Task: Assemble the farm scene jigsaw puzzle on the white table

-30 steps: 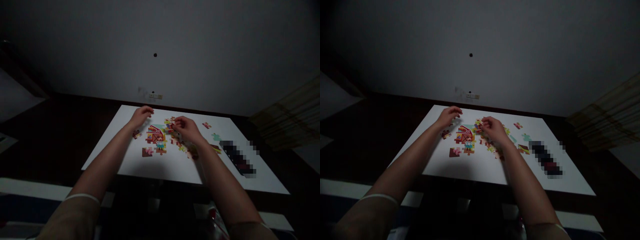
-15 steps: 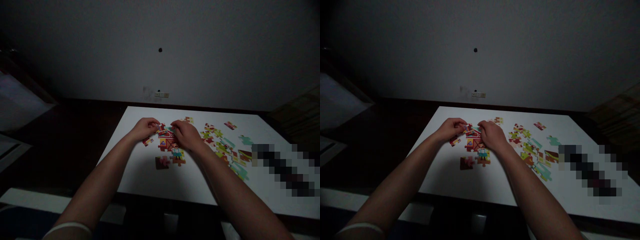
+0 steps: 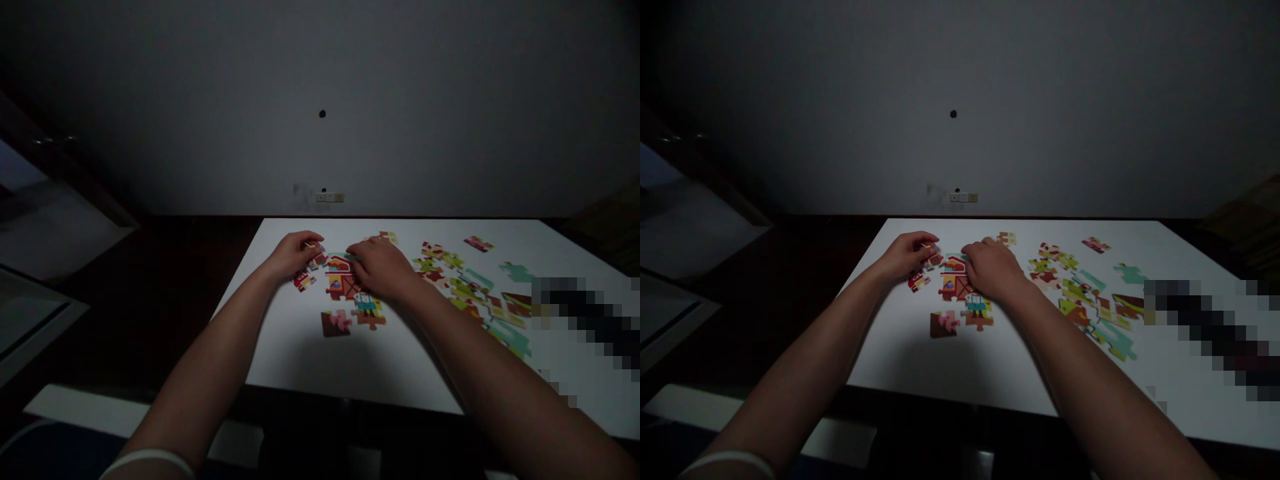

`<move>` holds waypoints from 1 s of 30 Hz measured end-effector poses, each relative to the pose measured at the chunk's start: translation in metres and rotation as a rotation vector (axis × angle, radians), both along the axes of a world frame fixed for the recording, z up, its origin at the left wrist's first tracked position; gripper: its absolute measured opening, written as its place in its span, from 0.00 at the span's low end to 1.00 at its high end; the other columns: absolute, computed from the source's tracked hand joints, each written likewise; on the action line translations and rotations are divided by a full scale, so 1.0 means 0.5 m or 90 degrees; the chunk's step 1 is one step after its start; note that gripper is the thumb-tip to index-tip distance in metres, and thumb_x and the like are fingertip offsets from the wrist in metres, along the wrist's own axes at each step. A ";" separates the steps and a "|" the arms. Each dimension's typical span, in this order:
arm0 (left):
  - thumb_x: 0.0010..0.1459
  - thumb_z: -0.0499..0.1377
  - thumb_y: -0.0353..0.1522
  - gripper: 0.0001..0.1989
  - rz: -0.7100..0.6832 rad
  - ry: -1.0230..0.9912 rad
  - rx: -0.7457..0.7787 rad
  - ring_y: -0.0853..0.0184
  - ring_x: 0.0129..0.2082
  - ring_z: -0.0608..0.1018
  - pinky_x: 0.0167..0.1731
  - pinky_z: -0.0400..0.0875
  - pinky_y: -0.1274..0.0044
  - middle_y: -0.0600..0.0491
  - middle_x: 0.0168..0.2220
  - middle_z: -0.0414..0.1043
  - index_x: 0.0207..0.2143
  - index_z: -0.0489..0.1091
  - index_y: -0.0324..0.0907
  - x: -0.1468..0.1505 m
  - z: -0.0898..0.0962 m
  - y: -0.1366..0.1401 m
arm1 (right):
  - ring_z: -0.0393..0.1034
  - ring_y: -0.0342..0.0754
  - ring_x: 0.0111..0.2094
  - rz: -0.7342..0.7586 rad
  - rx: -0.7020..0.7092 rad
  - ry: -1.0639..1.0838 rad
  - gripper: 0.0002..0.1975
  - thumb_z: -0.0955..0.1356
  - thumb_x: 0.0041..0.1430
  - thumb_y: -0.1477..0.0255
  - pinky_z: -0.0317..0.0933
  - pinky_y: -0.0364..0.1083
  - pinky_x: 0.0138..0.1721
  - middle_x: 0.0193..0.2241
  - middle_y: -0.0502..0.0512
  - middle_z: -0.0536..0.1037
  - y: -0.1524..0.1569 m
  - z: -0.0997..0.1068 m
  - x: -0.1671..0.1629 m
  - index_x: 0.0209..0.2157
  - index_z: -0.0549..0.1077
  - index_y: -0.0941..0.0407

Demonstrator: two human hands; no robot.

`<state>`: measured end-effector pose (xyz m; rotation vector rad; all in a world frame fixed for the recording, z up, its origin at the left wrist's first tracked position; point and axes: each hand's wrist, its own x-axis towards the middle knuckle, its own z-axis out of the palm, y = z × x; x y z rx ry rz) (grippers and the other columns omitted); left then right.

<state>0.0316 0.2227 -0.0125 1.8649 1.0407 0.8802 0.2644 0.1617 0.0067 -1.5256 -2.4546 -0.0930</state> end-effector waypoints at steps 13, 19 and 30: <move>0.56 0.58 0.31 0.11 -0.063 0.116 -0.018 0.69 0.30 0.74 0.26 0.67 0.79 0.50 0.36 0.76 0.42 0.74 0.40 0.007 -0.002 -0.005 | 0.64 0.57 0.47 0.103 -0.030 0.018 0.18 0.64 0.62 0.61 0.59 0.53 0.46 0.47 0.59 0.73 0.010 -0.037 0.018 0.51 0.71 0.50; 0.57 0.56 0.31 0.12 -0.081 0.192 0.001 0.72 0.23 0.70 0.20 0.61 0.81 0.53 0.29 0.74 0.42 0.74 0.40 0.010 0.009 -0.019 | 0.64 0.57 0.47 0.099 -0.033 0.016 0.18 0.64 0.62 0.60 0.59 0.54 0.46 0.46 0.60 0.73 0.011 -0.036 0.019 0.50 0.71 0.50; 0.52 0.60 0.29 0.13 -0.097 0.252 0.042 0.69 0.30 0.73 0.29 0.67 0.77 0.52 0.33 0.76 0.42 0.75 0.41 0.010 0.018 -0.020 | 0.63 0.57 0.49 0.098 -0.045 0.011 0.18 0.64 0.62 0.61 0.58 0.54 0.48 0.47 0.60 0.72 0.011 -0.034 0.017 0.51 0.71 0.51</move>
